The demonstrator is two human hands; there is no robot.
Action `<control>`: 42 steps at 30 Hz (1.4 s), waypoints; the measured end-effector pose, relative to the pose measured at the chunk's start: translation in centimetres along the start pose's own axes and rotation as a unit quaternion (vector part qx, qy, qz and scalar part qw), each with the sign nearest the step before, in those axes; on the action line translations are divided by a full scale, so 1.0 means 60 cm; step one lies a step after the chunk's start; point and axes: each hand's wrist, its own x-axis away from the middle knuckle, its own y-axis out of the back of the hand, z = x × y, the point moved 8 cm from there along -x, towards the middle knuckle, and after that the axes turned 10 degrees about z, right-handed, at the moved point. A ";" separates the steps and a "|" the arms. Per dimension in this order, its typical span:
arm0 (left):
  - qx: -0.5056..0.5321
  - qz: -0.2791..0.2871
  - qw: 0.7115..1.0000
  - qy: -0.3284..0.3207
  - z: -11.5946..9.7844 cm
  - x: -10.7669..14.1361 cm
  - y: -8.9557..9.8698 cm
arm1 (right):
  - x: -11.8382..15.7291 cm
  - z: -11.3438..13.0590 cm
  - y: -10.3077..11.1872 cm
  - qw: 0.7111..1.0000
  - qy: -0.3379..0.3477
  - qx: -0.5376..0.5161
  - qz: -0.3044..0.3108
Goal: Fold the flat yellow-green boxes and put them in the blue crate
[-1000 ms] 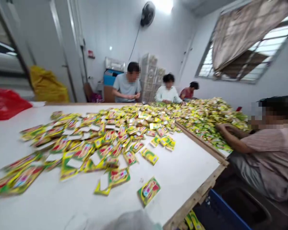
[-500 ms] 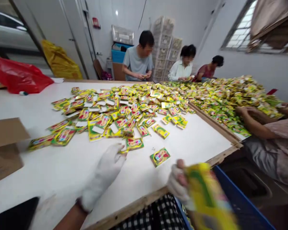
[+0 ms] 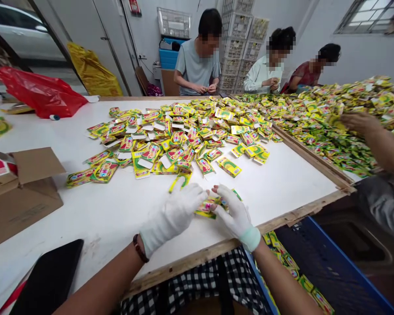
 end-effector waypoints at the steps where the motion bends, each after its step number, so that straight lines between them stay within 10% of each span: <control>1: 0.003 -0.005 1.000 -0.013 -0.014 0.011 0.006 | -0.007 -0.008 -0.015 0.999 -0.005 -0.023 0.042; 4: 0.089 -0.116 0.985 0.091 0.004 0.051 0.029 | -0.013 -0.029 -0.068 0.980 -0.040 -0.161 0.110; 7: 0.355 -0.213 0.871 0.264 0.059 0.109 -0.004 | 0.001 -0.041 -0.101 0.971 -0.073 -0.220 0.064; 11: 0.558 -0.203 0.749 0.294 0.056 0.130 -0.077 | 0.027 -0.033 -0.126 0.974 -0.081 -0.200 0.075; 24: 0.565 -0.092 0.781 0.251 0.045 0.135 -0.107 | 0.039 -0.029 -0.090 0.989 -0.109 -0.074 0.073; 33: 0.537 -0.113 0.802 0.237 0.036 0.152 -0.098 | 0.042 -0.024 -0.111 0.977 -0.104 -0.142 0.123; 39: 0.643 -0.177 0.692 0.274 0.050 0.148 -0.103 | 0.034 -0.015 -0.124 0.969 -0.085 -0.171 0.158; 42: 0.628 -0.161 0.715 0.261 0.045 0.145 -0.102 | 0.027 -0.020 -0.111 0.976 -0.084 -0.169 0.113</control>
